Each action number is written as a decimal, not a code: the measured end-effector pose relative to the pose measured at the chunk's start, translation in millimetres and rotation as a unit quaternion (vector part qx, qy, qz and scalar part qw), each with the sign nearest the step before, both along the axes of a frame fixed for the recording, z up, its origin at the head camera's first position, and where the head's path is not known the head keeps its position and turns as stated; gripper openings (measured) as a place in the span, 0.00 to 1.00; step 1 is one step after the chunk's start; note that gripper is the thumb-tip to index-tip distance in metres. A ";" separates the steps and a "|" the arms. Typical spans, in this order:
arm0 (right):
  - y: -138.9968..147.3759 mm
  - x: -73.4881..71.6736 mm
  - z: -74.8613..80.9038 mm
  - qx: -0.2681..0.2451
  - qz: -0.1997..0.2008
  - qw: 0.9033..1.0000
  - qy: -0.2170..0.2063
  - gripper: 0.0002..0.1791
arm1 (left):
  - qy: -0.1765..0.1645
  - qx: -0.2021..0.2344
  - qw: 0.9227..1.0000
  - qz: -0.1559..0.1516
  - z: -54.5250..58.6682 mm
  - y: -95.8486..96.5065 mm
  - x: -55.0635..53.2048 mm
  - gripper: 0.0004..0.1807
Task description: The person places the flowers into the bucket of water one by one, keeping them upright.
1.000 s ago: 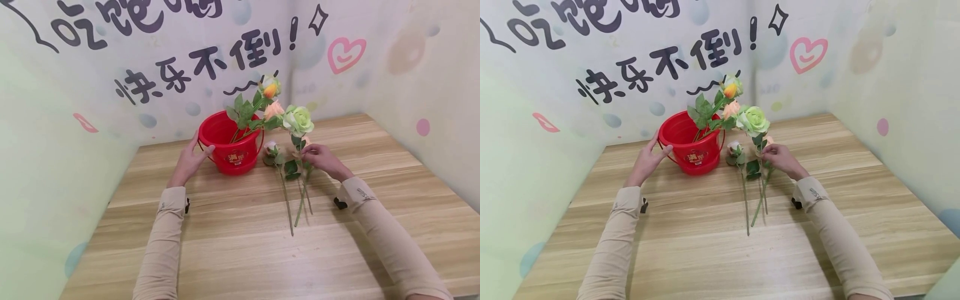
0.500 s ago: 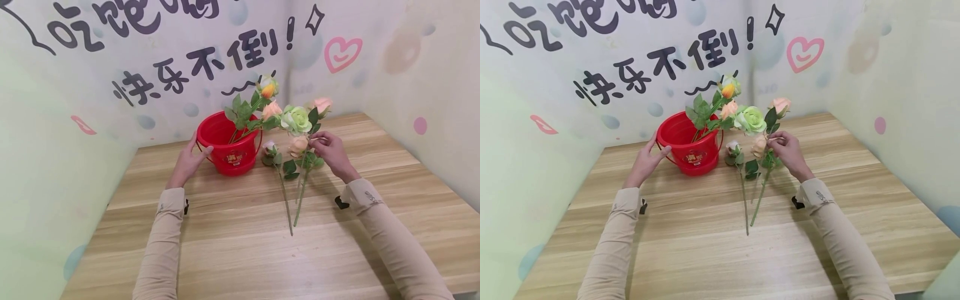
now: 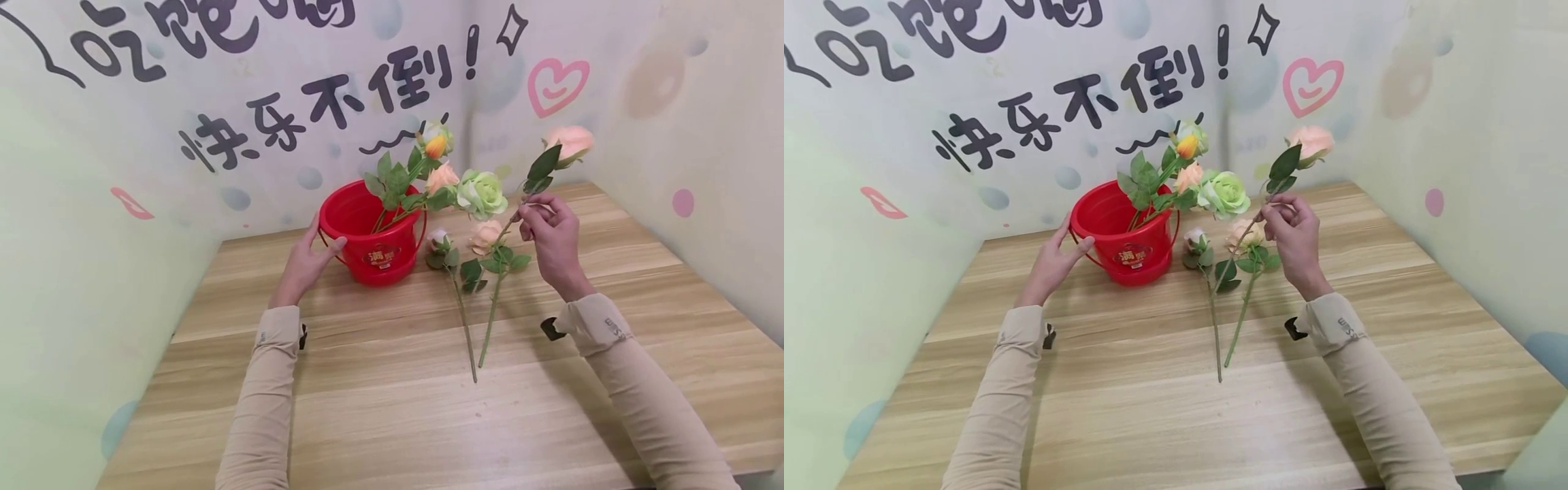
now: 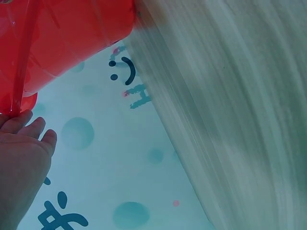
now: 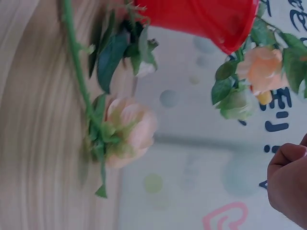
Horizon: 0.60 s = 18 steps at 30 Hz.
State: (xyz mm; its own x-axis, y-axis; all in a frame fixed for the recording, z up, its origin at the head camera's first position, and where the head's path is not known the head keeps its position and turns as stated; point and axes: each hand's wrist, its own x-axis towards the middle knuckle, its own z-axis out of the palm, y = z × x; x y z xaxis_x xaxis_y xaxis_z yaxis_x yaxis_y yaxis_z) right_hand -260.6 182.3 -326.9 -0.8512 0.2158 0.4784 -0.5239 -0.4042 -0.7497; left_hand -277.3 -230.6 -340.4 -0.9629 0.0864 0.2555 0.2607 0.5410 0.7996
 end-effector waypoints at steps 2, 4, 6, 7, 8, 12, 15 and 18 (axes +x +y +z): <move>-5.3 3.8 5.1 -0.025 -0.001 1.000 0.014 0.12 | 0.001 0.000 1.000 0.000 0.5 0.2 0.1 0.49; -10.5 7.6 9.2 -0.044 0.000 0.999 0.030 0.13 | 0.001 0.000 1.000 -0.001 0.7 0.4 0.1 0.49; -16.0 11.5 13.1 -0.061 0.006 0.997 0.043 0.13 | 0.001 -0.001 1.000 0.000 0.6 0.4 0.2 0.49; -18.6 13.4 15.0 -0.065 0.009 0.997 0.049 0.13 | 0.001 -0.002 1.000 0.000 0.3 0.2 0.2 0.49; -21.2 15.4 17.0 -0.066 0.011 0.996 0.055 0.13 | 0.001 -0.001 1.000 0.000 0.2 0.2 0.3 0.49; -30.9 23.7 24.6 -0.062 0.019 0.995 0.070 0.13 | -0.001 0.000 1.000 0.001 -0.9 -0.3 0.3 0.49; -38.2 29.6 29.3 -0.055 0.025 0.995 0.074 0.14 | -0.001 0.003 1.000 0.000 -1.1 -0.2 0.0 0.49; -46.1 34.7 32.5 -0.036 0.031 0.996 0.073 0.14 | 0.001 0.004 1.000 -0.002 -0.8 0.0 -0.3 0.49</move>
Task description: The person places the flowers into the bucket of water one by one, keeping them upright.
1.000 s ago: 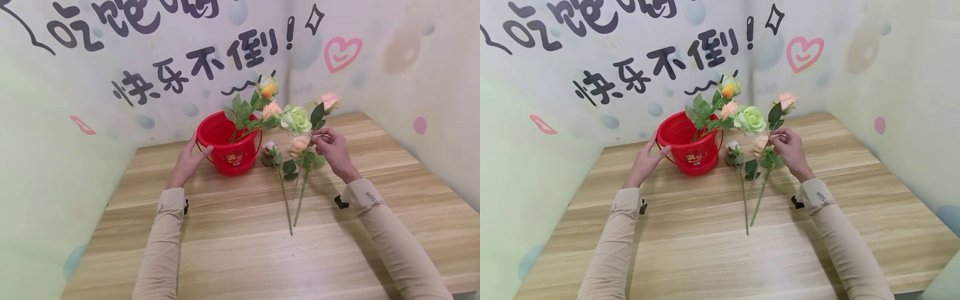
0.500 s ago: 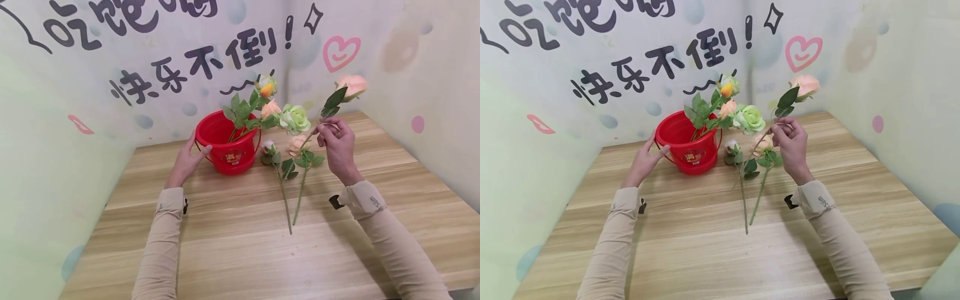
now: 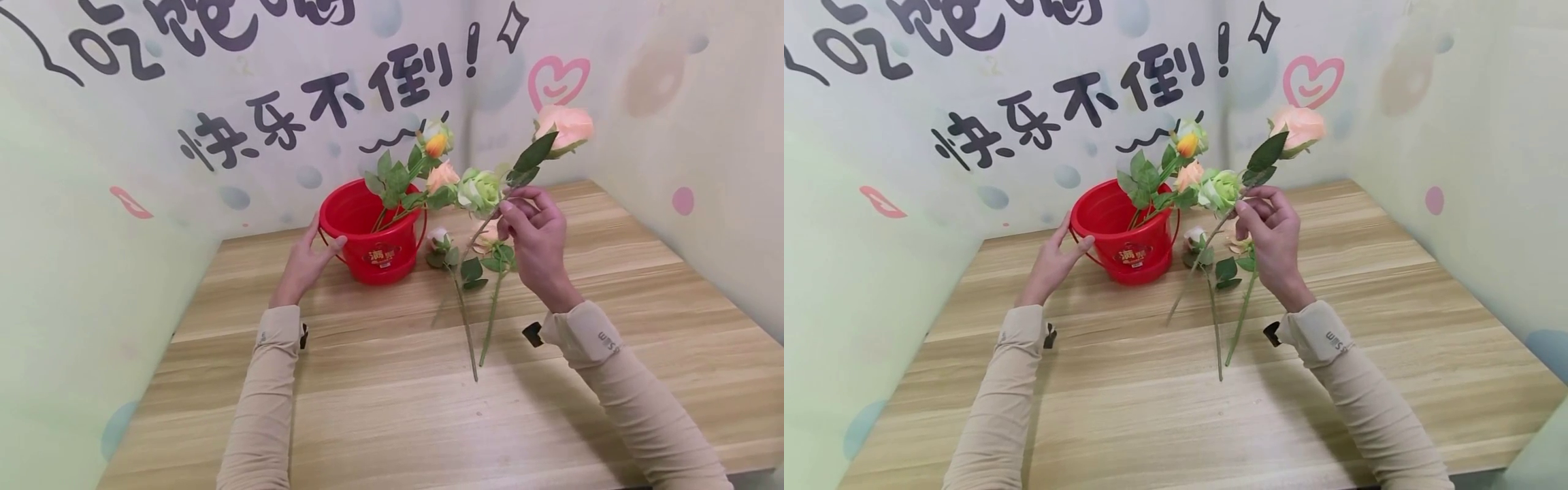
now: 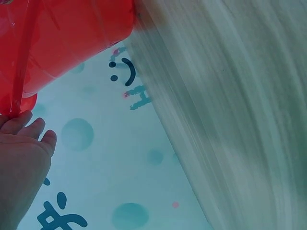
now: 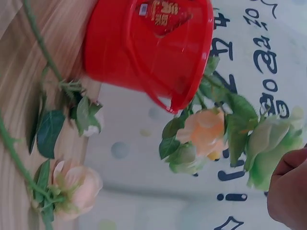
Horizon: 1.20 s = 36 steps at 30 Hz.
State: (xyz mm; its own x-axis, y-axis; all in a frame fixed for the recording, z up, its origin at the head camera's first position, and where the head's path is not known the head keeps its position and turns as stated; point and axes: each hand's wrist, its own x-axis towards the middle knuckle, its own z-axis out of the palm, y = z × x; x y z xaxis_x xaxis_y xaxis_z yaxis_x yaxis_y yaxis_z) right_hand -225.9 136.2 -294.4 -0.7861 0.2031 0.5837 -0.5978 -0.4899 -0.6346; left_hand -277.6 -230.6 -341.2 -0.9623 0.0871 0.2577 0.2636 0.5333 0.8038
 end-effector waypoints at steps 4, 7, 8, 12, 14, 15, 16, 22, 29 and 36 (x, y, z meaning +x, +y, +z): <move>-13.2 5.1 3.6 0.037 0.001 0.999 0.002 0.13 | 0.004 -0.001 1.000 -0.002 0.9 -0.9 -0.1 0.49; -24.6 7.8 5.5 0.052 0.011 0.999 0.005 0.13 | 0.003 -0.001 1.000 0.000 2.2 -1.1 0.1 0.49; -28.4 8.3 5.7 0.054 0.016 0.998 0.007 0.13 | 0.003 -0.001 1.000 0.001 2.6 -1.0 0.1 0.49; -41.6 8.1 5.4 0.069 0.030 0.997 0.010 0.14 | -0.001 -0.001 1.000 0.002 3.4 -0.9 -0.3 0.50; -47.1 6.6 4.7 0.078 0.033 0.996 0.010 0.14 | -0.001 -0.002 1.000 0.002 3.1 -1.0 -0.8 0.50; -49.5 5.5 4.5 0.082 0.033 0.996 0.009 0.14 | 0.000 -0.002 1.000 0.001 3.2 -1.1 -0.9 0.50; -51.8 4.3 3.8 0.084 0.035 0.996 0.008 0.14 | 0.000 -0.001 1.000 0.001 3.3 -0.8 -0.8 0.49; -62.5 -6.4 -0.1 0.094 0.019 0.995 -0.002 0.11 | -0.009 -0.001 1.000 0.005 3.1 -0.2 1.0 0.50; -73.2 -22.6 -0.9 0.097 -0.034 0.995 -0.002 0.09 | -0.009 0.000 1.000 0.005 2.5 -0.4 1.3 0.50; -82.1 -31.7 3.1 0.084 -0.070 0.994 -0.026 0.06 | -0.006 0.002 1.000 0.002 1.1 -0.6 0.6 0.50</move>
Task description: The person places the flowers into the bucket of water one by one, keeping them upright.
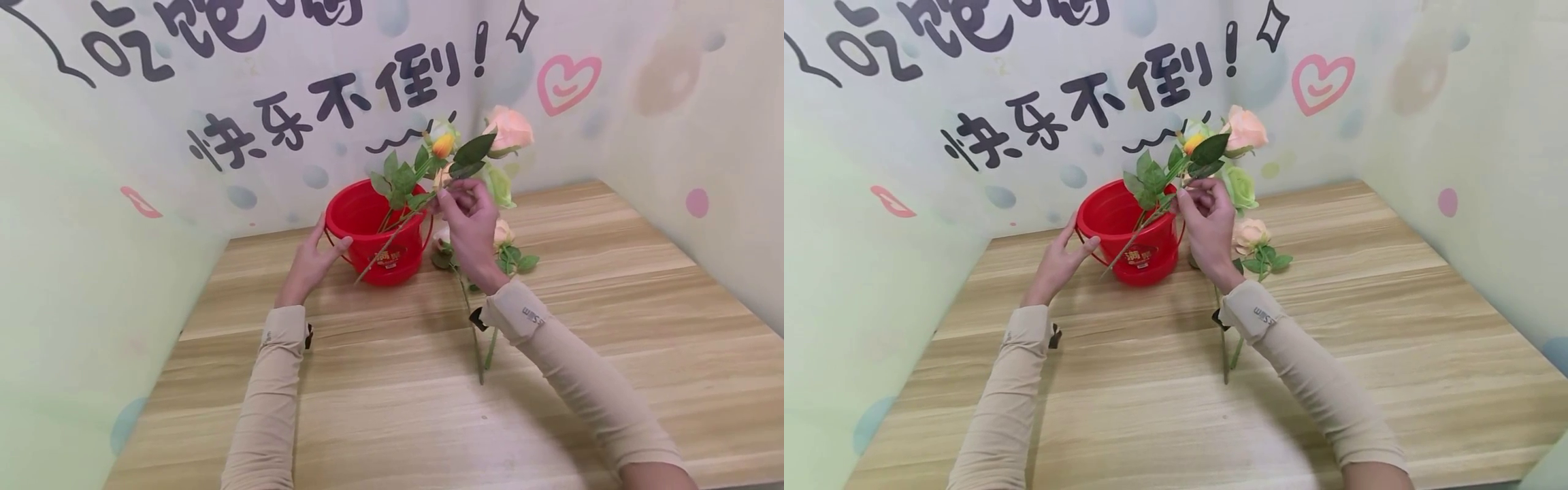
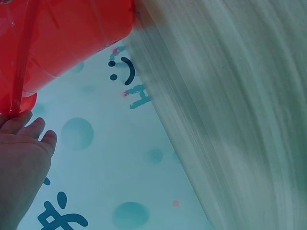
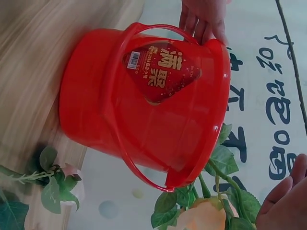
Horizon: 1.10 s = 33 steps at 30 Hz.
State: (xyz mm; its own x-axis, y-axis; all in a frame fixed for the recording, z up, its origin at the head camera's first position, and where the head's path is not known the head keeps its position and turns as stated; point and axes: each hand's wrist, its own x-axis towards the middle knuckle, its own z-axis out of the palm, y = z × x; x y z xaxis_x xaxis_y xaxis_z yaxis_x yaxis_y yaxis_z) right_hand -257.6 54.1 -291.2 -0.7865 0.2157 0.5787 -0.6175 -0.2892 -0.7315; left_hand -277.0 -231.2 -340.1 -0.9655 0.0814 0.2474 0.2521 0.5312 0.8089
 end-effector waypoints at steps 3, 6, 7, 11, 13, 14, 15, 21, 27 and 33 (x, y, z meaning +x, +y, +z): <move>-3.8 -2.6 1.1 -0.007 -0.014 1.000 -0.003 0.06 | 0.000 0.002 1.000 0.001 0.0 -0.1 0.5 0.50; -5.4 -5.6 1.5 -0.011 -0.028 1.000 -0.001 0.06 | -0.001 -0.001 1.000 0.001 -0.3 -0.1 0.3 0.50; -5.7 -6.6 1.4 -0.012 -0.032 0.999 -0.002 0.05 | -0.003 -0.002 1.000 0.002 -0.3 -0.1 0.4 0.50; -6.5 -10.5 0.9 -0.017 -0.046 0.999 -0.008 0.05 | -0.004 -0.005 1.000 0.005 -0.4 -0.1 0.8 0.49; -6.6 -12.1 1.2 -0.022 -0.055 0.998 -0.012 0.04 | -0.004 -0.005 1.000 0.005 0.1 0.4 1.2 0.49; -6.5 -13.0 1.3 -0.025 -0.059 0.998 -0.014 0.04 | -0.003 -0.004 1.000 0.005 0.1 0.4 1.2 0.49; -6.4 -14.1 1.2 -0.028 -0.063 0.998 -0.015 0.04 | -0.004 -0.004 1.000 0.005 0.2 0.5 1.3 0.49; -3.8 -22.0 -3.1 -0.039 -0.079 0.996 -0.011 0.05 | -0.006 -0.004 1.000 0.004 -0.4 0.0 1.3 0.49; -1.4 -26.8 -6.4 -0.050 -0.085 0.995 0.003 0.06 | -0.005 -0.003 1.000 0.003 -1.3 -0.1 1.4 0.49; 0.0 -30.4 -7.2 -0.048 -0.097 0.994 0.002 0.06 | -0.005 -0.004 1.000 0.003 -0.6 -0.1 1.6 0.49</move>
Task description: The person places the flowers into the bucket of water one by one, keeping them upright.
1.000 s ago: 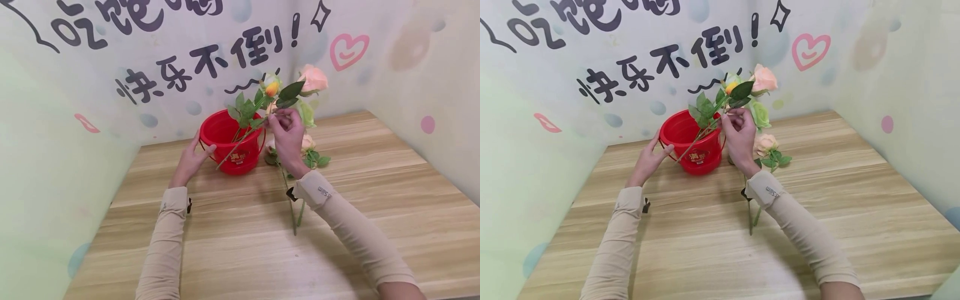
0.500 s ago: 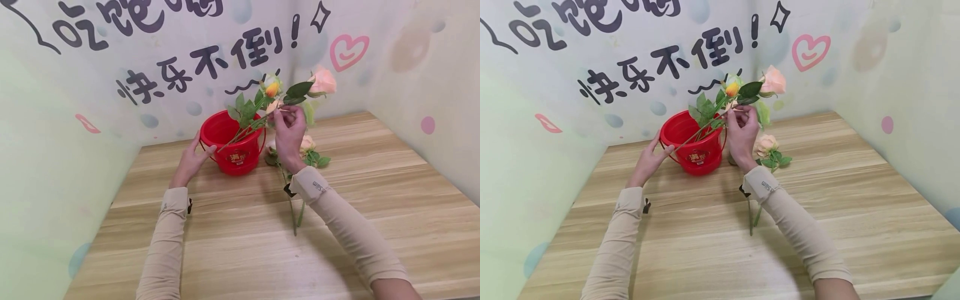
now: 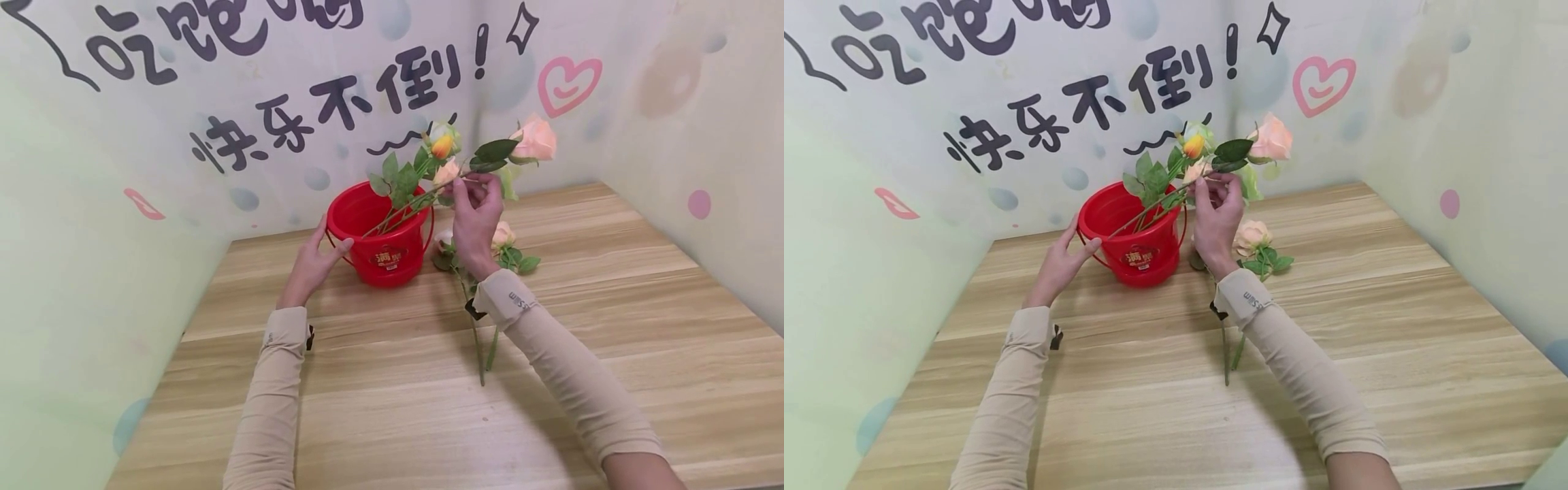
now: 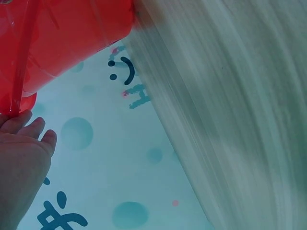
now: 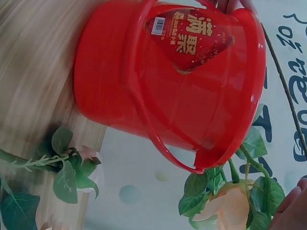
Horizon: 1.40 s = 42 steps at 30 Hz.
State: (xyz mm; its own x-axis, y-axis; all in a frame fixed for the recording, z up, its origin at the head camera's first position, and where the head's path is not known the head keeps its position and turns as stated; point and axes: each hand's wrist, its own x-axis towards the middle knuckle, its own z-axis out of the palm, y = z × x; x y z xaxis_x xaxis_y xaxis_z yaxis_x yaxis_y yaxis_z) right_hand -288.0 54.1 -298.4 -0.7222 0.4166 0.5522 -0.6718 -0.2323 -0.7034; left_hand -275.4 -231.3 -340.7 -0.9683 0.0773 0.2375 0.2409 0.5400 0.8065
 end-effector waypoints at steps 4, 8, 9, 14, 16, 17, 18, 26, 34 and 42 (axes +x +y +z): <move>1.6 -2.8 -2.1 0.004 -0.010 1.000 -0.004 0.05 | -0.001 0.000 1.000 0.002 0.7 0.7 0.0 0.49; 3.3 -5.6 -5.3 0.014 -0.022 1.000 -0.001 0.05 | -0.003 -0.002 1.000 0.002 1.4 1.2 0.4 0.49; 3.5 -6.0 -6.4 0.018 -0.024 1.000 0.000 0.05 | -0.003 -0.002 1.000 0.003 1.5 1.2 0.5 0.50; 3.4 -7.1 -12.8 0.044 -0.020 0.999 -0.003 0.04 | -0.004 0.000 1.000 0.002 1.0 0.7 0.4 0.50; 3.1 -7.5 -15.6 0.052 -0.016 0.998 -0.004 0.04 | -0.002 0.001 1.000 0.001 0.7 0.5 0.2 0.49; 3.0 -7.6 -16.8 0.056 -0.014 0.998 -0.005 0.04 | 0.000 0.001 1.000 0.001 0.6 0.5 0.2 0.49; 2.7 -7.3 -17.7 0.060 -0.013 0.998 -0.008 0.03 | 0.001 0.002 1.000 0.000 0.5 0.4 0.0 0.49; 0.0 -7.1 -27.0 0.082 -0.005 0.996 -0.020 0.03 | -0.002 0.004 1.000 0.002 1.2 0.7 0.1 0.49; -5.6 -5.5 -30.6 0.114 0.005 0.993 -0.030 0.05 | -0.006 0.002 1.000 0.007 2.8 0.8 -0.7 0.50; -8.6 -2.7 -33.9 0.163 -0.004 0.985 -0.061 0.07 | -0.005 0.007 1.000 0.000 1.0 -0.2 -0.5 0.50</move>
